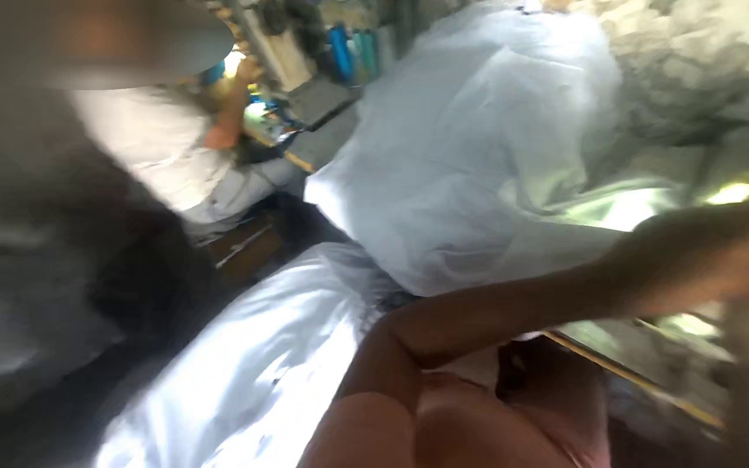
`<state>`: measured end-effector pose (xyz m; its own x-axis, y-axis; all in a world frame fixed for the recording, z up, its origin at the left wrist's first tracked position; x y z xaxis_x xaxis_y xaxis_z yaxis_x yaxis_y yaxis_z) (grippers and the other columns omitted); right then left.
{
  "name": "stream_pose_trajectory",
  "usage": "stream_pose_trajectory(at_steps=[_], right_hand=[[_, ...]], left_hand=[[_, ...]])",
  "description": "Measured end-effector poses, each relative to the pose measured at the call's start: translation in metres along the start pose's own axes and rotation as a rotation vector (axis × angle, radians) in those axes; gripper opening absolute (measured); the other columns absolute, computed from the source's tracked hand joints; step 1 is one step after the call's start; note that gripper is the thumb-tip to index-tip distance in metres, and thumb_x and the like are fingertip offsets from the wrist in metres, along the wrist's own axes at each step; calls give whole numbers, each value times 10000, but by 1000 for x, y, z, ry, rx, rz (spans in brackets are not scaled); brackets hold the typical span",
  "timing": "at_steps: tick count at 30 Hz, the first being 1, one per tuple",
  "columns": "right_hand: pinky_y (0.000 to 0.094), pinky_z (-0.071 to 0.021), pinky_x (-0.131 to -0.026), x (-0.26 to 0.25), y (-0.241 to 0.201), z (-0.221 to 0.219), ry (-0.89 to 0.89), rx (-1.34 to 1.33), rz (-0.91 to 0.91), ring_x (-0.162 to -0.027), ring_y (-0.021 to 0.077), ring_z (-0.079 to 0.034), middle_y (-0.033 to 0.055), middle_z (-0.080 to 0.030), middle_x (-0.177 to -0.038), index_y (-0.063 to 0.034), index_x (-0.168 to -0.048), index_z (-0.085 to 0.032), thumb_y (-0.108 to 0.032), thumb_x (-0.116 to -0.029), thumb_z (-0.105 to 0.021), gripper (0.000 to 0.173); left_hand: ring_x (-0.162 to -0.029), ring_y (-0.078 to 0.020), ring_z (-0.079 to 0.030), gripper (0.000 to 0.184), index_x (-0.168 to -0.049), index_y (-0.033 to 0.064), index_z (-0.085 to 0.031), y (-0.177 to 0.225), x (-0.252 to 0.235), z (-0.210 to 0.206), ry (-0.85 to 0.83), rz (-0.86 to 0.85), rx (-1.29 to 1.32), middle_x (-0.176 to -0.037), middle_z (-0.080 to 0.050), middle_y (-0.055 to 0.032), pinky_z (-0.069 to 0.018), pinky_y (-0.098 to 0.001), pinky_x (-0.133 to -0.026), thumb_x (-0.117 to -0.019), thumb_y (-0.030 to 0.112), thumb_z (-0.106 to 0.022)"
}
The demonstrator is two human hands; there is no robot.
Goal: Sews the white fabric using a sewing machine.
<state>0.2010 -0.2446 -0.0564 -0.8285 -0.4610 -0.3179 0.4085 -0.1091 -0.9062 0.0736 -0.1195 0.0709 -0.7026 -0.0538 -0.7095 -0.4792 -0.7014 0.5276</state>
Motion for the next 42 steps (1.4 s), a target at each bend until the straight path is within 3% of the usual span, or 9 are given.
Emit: stream_pose_trajectory(at_steps=[3, 6, 12, 16, 18, 21, 30, 36, 42], right_hand=[[152, -540, -707, 1, -6, -4, -5, -4, -95, -748, -89, -593, -87, -623, -926, 7, -1229, -573, -129, -973, -661, 302], [116, -530, -667, -6, -20, -8, -70, -64, -11, -712, -105, -604, -133, -663, -858, -28, -1101, -630, -82, -973, -646, 140], [135, -520, -578, -10, -11, -4, -104, -195, 33, -611, -57, -579, -57, -651, -812, 25, -1024, -624, -48, -966, -635, 94], [229, -556, -729, 8, -1, -6, -136, -43, 123, -779, 36, -638, 69, -691, -948, 75, -1128, -629, -63, -1009, -561, 195], [337, -577, -749, 25, 4, -8, -104, 85, 141, -782, 138, -678, 137, -718, -934, 72, -1095, -691, -90, -1007, -585, 213], [275, -540, -683, 40, 8, -11, -30, 109, 227, -709, 100, -633, 112, -694, -851, 39, -955, -740, -63, -976, -602, 173], [382, -568, -705, 43, 9, -15, 6, 267, 358, -801, 236, -718, 148, -755, -1005, -2, -1048, -761, -12, -961, -577, 203], [366, -565, -699, 50, 16, -20, 57, 331, 431, -813, 245, -721, 126, -763, -1005, -33, -1013, -768, -16, -954, -581, 196], [356, -579, -902, 66, 29, -22, 176, 200, 286, -1041, 233, -721, 178, -704, -1229, 24, -1130, -732, 16, -956, -599, 219]], left_hand=[[-869, -244, -705, 172, -1055, -136, -690, -5, -4, 14, 34, 74, 161, -965, -714, -223, -571, -368, -800, -986, -45, -561], [-814, -82, -647, 226, -1036, -99, -690, -14, -7, 14, 34, 89, 128, -907, -695, -136, -533, -221, -778, -1043, 45, -515], [-769, 90, -547, 237, -979, -32, -641, -24, -13, 18, 20, 126, 76, -843, -624, 38, -462, -110, -727, -1075, 121, -486], [-714, 120, -501, 215, -944, 18, -622, -27, -2, 12, -47, 186, 62, -789, -563, 92, -422, -78, -672, -1070, 134, -492], [-688, 111, -500, 208, -949, 13, -635, -27, 11, 6, -133, 229, 60, -771, -567, 75, -419, -72, -647, -1062, 127, -503], [-583, 75, -473, 215, -920, 30, -631, -22, 31, -2, -282, 279, 73, -694, -530, 53, -393, -79, -543, -1059, 143, -512], [-696, 45, -571, 248, -984, 56, -711, -28, 62, -21, -511, 200, 112, -799, -641, 38, -482, -106, -653, -1057, 206, -527], [-752, -75, -632, 252, -984, 63, -739, -47, 67, -41, -575, 115, -26, -817, -683, -11, -517, -221, -701, -1045, 192, -532], [-732, -194, -661, 191, -952, 52, -760, -49, 64, -55, -565, -18, -192, -778, -704, -53, -521, -297, -650, -995, 112, -583]])
Point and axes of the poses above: each hand's wrist, its own x-axis away from the middle knuckle, its own z-axis out of the back of the hand, y = z × x, the point moved 6 cm from there along -x, towards the middle knuckle
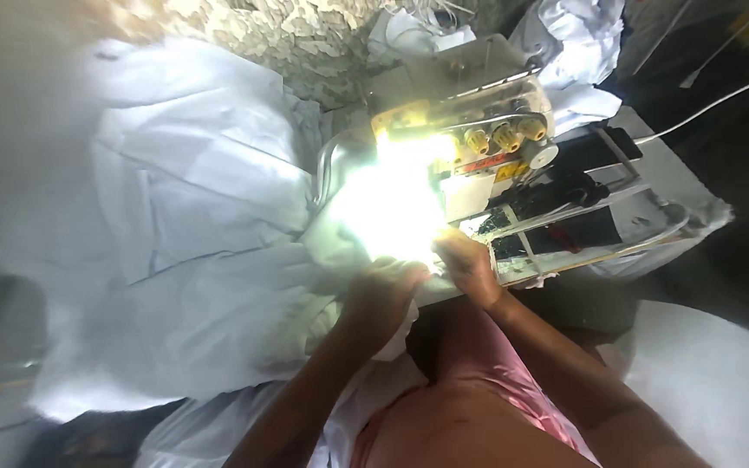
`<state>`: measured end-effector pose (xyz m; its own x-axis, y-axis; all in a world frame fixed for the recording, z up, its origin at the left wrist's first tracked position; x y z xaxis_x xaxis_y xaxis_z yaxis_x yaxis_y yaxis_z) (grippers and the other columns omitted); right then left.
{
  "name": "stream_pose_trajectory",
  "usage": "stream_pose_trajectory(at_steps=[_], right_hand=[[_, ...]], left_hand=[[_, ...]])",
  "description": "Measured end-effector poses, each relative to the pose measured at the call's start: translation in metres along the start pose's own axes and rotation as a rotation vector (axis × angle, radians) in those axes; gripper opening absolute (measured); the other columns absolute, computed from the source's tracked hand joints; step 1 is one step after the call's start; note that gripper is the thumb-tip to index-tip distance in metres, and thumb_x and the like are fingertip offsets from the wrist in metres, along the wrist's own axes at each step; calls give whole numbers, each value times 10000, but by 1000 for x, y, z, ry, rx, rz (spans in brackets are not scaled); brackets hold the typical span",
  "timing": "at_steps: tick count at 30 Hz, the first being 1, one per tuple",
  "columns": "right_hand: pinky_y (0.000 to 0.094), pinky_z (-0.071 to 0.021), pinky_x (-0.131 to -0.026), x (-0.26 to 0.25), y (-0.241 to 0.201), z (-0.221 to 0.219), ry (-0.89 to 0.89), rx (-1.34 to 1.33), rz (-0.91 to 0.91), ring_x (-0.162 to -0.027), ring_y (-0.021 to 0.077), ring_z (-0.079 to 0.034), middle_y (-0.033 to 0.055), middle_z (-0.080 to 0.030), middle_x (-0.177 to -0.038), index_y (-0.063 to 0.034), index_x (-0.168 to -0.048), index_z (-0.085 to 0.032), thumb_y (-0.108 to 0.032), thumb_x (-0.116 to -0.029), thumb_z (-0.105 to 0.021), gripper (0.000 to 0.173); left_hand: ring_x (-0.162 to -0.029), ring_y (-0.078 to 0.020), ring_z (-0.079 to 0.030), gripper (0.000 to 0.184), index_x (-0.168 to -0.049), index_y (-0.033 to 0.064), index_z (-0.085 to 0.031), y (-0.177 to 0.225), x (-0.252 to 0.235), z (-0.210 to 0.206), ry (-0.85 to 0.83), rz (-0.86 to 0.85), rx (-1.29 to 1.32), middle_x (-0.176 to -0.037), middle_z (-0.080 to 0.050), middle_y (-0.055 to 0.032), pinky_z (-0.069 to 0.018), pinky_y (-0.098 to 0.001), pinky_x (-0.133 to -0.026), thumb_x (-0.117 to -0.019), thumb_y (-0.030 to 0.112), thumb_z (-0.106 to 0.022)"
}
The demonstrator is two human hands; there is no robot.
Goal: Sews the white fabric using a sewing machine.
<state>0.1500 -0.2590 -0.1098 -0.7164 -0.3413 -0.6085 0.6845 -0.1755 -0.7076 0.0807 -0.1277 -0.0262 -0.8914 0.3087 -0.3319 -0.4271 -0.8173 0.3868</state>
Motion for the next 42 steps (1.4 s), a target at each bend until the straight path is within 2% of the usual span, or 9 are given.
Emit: stream_pose_trajectory(at_steps=[5, 13, 18, 29, 33, 37, 39, 40, 42], right_hand=[[253, -568, -638, 29, 22, -10, 13, -90, -289, -778, 105, -668, 128, -630, -1343, -31, -1350, -614, -101, -1018, -582, 340], [349, -567, -934, 32, 22, -13, 17, -11, -208, -1119, 218, -691, 182, -664, -1302, 40, -1229, -670, -85, -1000, -598, 271], [384, -605, -797, 34, 20, -18, -5, 65, -129, -1005, 245, -730, 170, -703, -1230, 16, -1160, -716, -80, -978, -616, 228], [392, -596, -862, 35, 20, -20, -17, 112, -96, -1069, 254, -720, 164, -721, -1185, 9, -1088, -747, -58, -961, -616, 194], [405, -604, -797, 35, 20, -19, -41, 126, -133, -955, 231, -736, 131, -745, -1089, -7, -1075, -749, -76, -972, -608, 188], [447, -589, -780, 33, 25, -18, -122, 42, -274, -870, 225, -727, 125, -748, -1005, -11, -1084, -744, -99, -1000, -595, 192], [393, -564, -745, 32, 27, -16, -172, -156, -452, -818, 163, -678, 94, -719, -982, -33, -1115, -715, -173, -1067, -524, 242], [338, -566, -719, 33, 27, -17, -188, -296, -572, -786, 121, -657, 64, -699, -961, -60, -1151, -689, -246, -1100, -459, 300], [260, -562, -724, 31, 22, -23, -186, -633, -808, -788, 57, -637, 0, -663, -951, -119, -1215, -638, -347, -1120, -357, 374]], left_hand=[[-730, -246, -663, 171, -970, 28, -764, -5, -9, -4, 38, 3, -100, -791, -710, -93, -528, -349, -656, -990, 70, -600], [-815, -330, -714, 171, -949, -17, -746, -18, -29, -15, 148, 33, -214, -875, -725, -181, -566, -408, -706, -984, 37, -588], [-821, -385, -714, 146, -937, -34, -741, -21, -40, -26, 101, 115, -353, -904, -711, -217, -564, -465, -668, -971, 33, -615], [-755, -368, -709, 144, -917, -51, -720, -17, -55, -34, -32, 263, -409, -864, -689, -219, -548, -459, -600, -965, 28, -609], [-751, -257, -668, 229, -1043, 5, -759, -20, -9, -10, 177, 194, -111, -881, -673, -140, -556, -382, -642, -1018, 166, -598], [-999, -278, -674, 328, -1274, -8, -670, -78, 96, 39, 338, 561, -67, -1311, -611, -239, -579, -405, -803, -1032, 199, -595], [-1257, -438, -559, 540, -1448, -14, -533, -112, 169, 67, 451, 864, -140, -1565, -361, -313, -528, -535, -957, -1005, 275, -642], [-1425, -525, -365, 696, -1524, -40, -413, -127, 206, 76, 519, 1004, -122, -1626, -199, -350, -401, -616, -1103, -970, 284, -681], [-1481, -504, -270, 954, -1614, -44, -138, -146, 270, 80, 674, 1274, 1, -1643, -67, -368, -345, -596, -1152, -933, 265, -731]])
Point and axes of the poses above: each hand's wrist, its own x-axis away from the middle knuckle, its own z-axis out of the back of the hand, y = z × x, the point moved 6 cm from there along -x, towards the middle knuckle
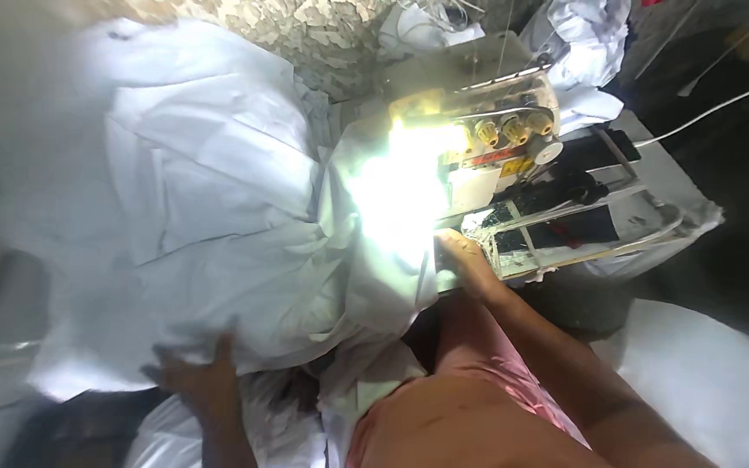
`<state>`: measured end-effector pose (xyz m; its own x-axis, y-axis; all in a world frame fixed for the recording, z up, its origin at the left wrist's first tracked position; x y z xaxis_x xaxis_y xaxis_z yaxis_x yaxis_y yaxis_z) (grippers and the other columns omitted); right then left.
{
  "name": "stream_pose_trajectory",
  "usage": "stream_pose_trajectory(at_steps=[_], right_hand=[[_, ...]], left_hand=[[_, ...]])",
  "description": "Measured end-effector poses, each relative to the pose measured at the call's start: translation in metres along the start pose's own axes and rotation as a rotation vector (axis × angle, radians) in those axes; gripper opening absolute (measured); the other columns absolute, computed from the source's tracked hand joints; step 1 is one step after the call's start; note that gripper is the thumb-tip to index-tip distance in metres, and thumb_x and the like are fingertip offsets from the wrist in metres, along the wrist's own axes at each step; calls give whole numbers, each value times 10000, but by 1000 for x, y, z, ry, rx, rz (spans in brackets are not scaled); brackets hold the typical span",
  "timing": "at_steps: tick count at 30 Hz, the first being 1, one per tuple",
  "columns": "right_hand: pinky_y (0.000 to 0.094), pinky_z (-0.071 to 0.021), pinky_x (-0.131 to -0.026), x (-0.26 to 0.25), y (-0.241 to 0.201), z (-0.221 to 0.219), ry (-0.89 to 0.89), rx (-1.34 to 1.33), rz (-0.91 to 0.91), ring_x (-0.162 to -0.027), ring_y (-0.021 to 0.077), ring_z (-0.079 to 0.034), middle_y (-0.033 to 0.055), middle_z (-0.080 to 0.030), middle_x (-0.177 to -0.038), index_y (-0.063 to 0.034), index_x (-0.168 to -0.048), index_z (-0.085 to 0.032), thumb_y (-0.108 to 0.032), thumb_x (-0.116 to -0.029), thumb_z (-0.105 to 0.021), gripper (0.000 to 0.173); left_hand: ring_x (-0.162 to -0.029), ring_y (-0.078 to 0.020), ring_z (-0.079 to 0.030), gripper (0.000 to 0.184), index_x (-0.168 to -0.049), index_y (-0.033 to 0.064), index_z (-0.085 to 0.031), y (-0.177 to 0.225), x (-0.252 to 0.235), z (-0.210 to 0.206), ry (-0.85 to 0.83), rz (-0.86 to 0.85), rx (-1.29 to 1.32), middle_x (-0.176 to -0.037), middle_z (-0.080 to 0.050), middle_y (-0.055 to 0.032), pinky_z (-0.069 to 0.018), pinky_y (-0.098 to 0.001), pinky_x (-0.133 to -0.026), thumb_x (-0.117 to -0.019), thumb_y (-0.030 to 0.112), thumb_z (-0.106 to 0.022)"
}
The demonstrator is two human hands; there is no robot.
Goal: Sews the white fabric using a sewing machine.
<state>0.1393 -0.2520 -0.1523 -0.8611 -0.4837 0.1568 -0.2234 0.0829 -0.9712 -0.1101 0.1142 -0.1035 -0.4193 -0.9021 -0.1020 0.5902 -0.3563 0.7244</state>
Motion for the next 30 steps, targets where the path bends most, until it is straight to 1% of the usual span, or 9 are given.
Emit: stream_pose_trajectory(at_steps=[2, 6, 12, 18, 22, 24, 26, 28, 30], right_hand=[[205, -535, -650, 0, -1, -11, -56, -279, -136, -699, 13, -605, -57, -621, -813, -189, -1102, -617, -377, -1102, -380, 303], [271, -603, -712, 10, 5, -29, -305, -571, -204, -769, 70, -704, -8, -732, -877, -191, -1074, -660, -316, -976, -612, 167], [266, -591, -884, 51, 27, -27, -645, -676, -135, -965, 44, -720, -54, -771, -1032, -258, -1107, -763, -409, -927, -711, 241], [232, -591, -860, 76, 29, -11, -704, -621, -122, -940, 15, -718, -71, -772, -1022, -234, -1114, -778, -259, -961, -672, 188], [223, -572, -909, 86, 15, -6, -715, -764, -39, -1008, 18, -709, -64, -764, -1099, -217, -1215, -747, -274, -978, -650, 262], [234, -580, -903, 87, 12, -9, -649, -758, -62, -995, 33, -716, -48, -769, -1080, -219, -1190, -755, -285, -949, -679, 261], [255, -602, -840, 84, 14, -15, -474, -645, -153, -908, 51, -729, -34, -776, -987, -239, -1100, -769, -276, -885, -746, 219], [285, -607, -775, 78, 25, -24, -254, -493, -275, -825, 79, -721, -9, -762, -911, -207, -1048, -727, -148, -863, -686, 199], [317, -610, -773, 75, 40, -30, -142, -372, -343, -815, 118, -714, 35, -740, -929, -125, -1134, -644, -22, -926, -591, 238]], left_hand=[[-1133, -317, -592, 926, -1640, 78, -55, -43, 6, 3, 11, 313, 152, -1533, -353, -289, -553, -467, -855, -988, 273, -683], [-634, -100, -639, 399, -1416, 109, -368, -86, 32, -33, -209, 575, 546, -892, -621, -27, -572, -279, -562, -1102, 347, -435], [-703, -125, -698, 226, -1212, 61, -524, -101, 59, -72, -492, 639, 598, -825, -699, -16, -607, -302, -670, -1103, 237, -433], [-561, -141, -678, 294, -1062, -50, -590, -73, 89, -50, -919, 561, -67, -705, -688, -42, -605, -317, -594, -1028, 240, -622], [-589, -56, -661, 321, -1301, 21, -471, -10, 62, 45, -622, 331, 149, -802, -689, 60, -602, -278, -584, -1042, 200, -533], [-617, -64, -702, 154, -1122, 68, -587, -6, 5, 90, -495, 122, 473, -789, -740, 49, -615, -262, -590, -1065, 145, -467], [-916, -66, -743, 316, -1143, -14, -634, -12, -59, 110, -776, -341, 746, -1007, -778, -31, -602, -216, -815, -1090, 73, -335], [-782, -31, -667, 226, -1012, 0, -607, 39, -62, 110, -147, 11, 484, -825, -664, 9, -545, -185, -814, -1071, -9, -390], [-1061, -56, -707, 308, -1381, 22, -406, 38, -104, 97, -478, -138, 376, -1210, -704, 12, -579, -236, -926, -1116, 161, -331]])
Point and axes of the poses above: each hand's wrist, its own x-axis away from the middle knuckle, its own z-axis out of the back of the hand, y = z × x, the point moved 6 cm from there along -x, towards the middle knuckle
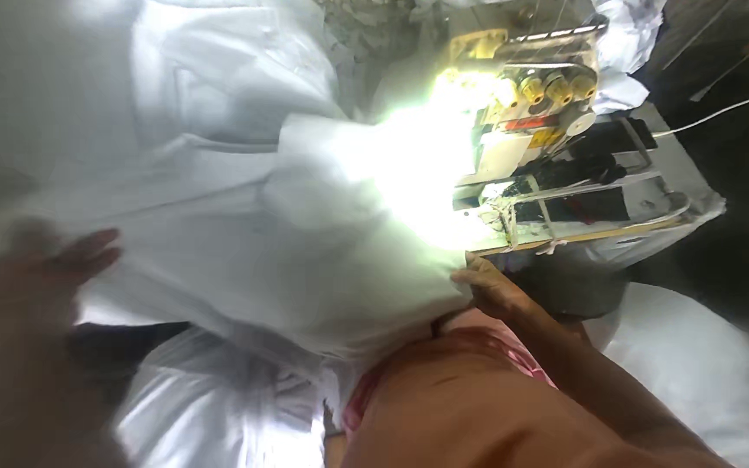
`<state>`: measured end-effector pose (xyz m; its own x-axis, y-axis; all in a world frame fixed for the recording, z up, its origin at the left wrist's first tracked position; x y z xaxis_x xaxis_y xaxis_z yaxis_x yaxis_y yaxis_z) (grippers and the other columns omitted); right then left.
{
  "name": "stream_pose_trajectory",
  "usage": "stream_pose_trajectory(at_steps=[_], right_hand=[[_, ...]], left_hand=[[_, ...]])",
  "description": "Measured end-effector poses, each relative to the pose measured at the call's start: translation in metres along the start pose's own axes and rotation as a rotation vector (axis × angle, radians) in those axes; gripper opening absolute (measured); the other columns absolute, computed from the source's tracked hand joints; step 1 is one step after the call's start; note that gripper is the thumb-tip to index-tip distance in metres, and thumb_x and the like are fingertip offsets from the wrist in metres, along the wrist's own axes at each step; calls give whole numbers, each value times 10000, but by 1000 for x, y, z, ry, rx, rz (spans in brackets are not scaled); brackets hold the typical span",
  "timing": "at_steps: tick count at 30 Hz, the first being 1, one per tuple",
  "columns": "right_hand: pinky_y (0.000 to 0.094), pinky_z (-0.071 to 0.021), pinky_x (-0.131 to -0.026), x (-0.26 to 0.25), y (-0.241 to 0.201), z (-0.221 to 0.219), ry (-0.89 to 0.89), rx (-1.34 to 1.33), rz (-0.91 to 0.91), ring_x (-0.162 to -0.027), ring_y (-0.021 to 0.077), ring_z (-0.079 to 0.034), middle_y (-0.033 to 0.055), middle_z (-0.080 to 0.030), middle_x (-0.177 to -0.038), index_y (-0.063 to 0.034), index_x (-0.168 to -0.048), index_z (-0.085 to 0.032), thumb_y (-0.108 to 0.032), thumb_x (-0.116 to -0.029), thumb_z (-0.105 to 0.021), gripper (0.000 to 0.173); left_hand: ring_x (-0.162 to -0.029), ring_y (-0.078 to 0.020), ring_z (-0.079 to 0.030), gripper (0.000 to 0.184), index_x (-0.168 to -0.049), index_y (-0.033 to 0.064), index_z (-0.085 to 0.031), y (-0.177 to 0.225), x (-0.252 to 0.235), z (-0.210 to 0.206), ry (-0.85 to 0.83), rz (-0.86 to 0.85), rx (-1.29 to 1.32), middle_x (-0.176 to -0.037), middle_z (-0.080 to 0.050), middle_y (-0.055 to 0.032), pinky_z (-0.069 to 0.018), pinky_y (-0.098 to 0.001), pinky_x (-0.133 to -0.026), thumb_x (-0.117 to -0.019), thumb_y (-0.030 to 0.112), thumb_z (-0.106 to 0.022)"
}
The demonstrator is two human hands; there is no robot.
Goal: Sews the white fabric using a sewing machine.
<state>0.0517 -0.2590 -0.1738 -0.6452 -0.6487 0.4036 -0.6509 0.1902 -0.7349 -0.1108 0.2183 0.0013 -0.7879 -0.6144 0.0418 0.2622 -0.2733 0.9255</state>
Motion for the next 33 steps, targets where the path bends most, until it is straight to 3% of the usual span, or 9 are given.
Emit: stream_pose_trajectory(at_steps=[4, 6, 8, 10, 12, 17, 24, 28, 33], right_hand=[[316, -599, -787, 1, 16, 6, 107, 170, 18, -837, 119, -699, 55, -718, -962, -45, -1194, -606, -3, -985, -584, 214], [309, -600, -778, 6, 16, 9, 130, 240, 35, -830, 116, -702, 59, -727, -941, -15, -1148, -647, -5, -980, -603, 174], [295, -605, -746, 11, 16, 11, 137, 286, 23, -797, 107, -706, 46, -730, -896, -11, -1073, -668, -5, -987, -604, 108], [290, -609, -741, 13, 15, 13, 129, 306, 22, -791, 107, -710, 40, -733, -884, -14, -1052, -682, -10, -986, -608, 99], [279, -599, -739, 13, 17, 15, 131, 295, 43, -777, 97, -699, 35, -732, -869, -21, -1025, -700, -2, -974, -617, 99], [270, -593, -719, 17, 20, 19, 148, 274, 65, -746, 89, -691, 35, -721, -832, -25, -980, -687, -2, -976, -617, 73], [239, -579, -744, 27, 17, 25, 178, 359, 104, -742, 49, -682, 0, -724, -798, -18, -929, -715, 4, -961, -647, 78], [225, -569, -741, 26, 20, 27, 170, 394, 123, -754, 27, -667, -27, -719, -826, -28, -947, -729, -16, -959, -653, 77], [264, -594, -768, 21, 27, 28, 136, 344, 147, -771, 64, -681, -5, -709, -838, -22, -965, -694, -16, -989, -613, 85]], left_hand=[[-1319, -219, -499, 767, -1630, 152, -48, -22, -22, -80, 306, 214, 7, -1562, -363, -150, -484, -435, -1024, -1056, 289, -537], [-1504, -316, -284, 959, -1625, 27, 72, -19, -19, -115, 353, 61, -134, -1669, -114, -271, -345, -413, -1178, -997, 211, -629], [-1547, -499, -48, 860, -1564, -157, -103, -1, -2, -154, 255, -279, -360, -1631, 8, -404, -114, -545, -1257, -962, 155, -632], [-1508, -589, -109, 553, -1413, -122, -482, 6, 22, -202, 55, -540, -534, -1602, -175, -415, -83, -763, -1163, -919, 78, -629], [-1513, -532, -207, 388, -1266, 24, -689, -5, 37, -245, -208, -658, -571, -1597, -322, -323, -108, -770, -1163, -885, -17, -623], [-1486, -478, -333, 478, -1357, 94, -651, -42, 22, -274, -238, -646, -611, -1585, -399, -254, -218, -754, -1137, -934, -81, -514], [-1027, -416, -684, 234, -1094, -37, -736, 15, 8, -251, -163, -694, -588, -1054, -729, -247, -423, -606, -1010, -1019, 93, -556], [-752, 9, -538, 399, -883, -66, -666, 47, 27, -216, -219, -562, -379, -787, -609, -41, -458, -180, -747, -1074, 235, -485], [-1213, -423, -618, 522, -1152, -48, -711, 13, 61, -241, -327, -736, -497, -1297, -646, -259, -484, -559, -1024, -986, 428, -574]])
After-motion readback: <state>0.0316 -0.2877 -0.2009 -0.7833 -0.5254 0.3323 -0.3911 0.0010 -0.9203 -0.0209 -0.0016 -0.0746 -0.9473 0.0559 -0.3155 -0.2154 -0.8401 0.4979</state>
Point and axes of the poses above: each hand's wrist, its own x-axis away from the middle knuckle, its own z-axis out of the back of the hand, y = z × x, the point moved 6 cm from there along -x, towards the middle knuckle
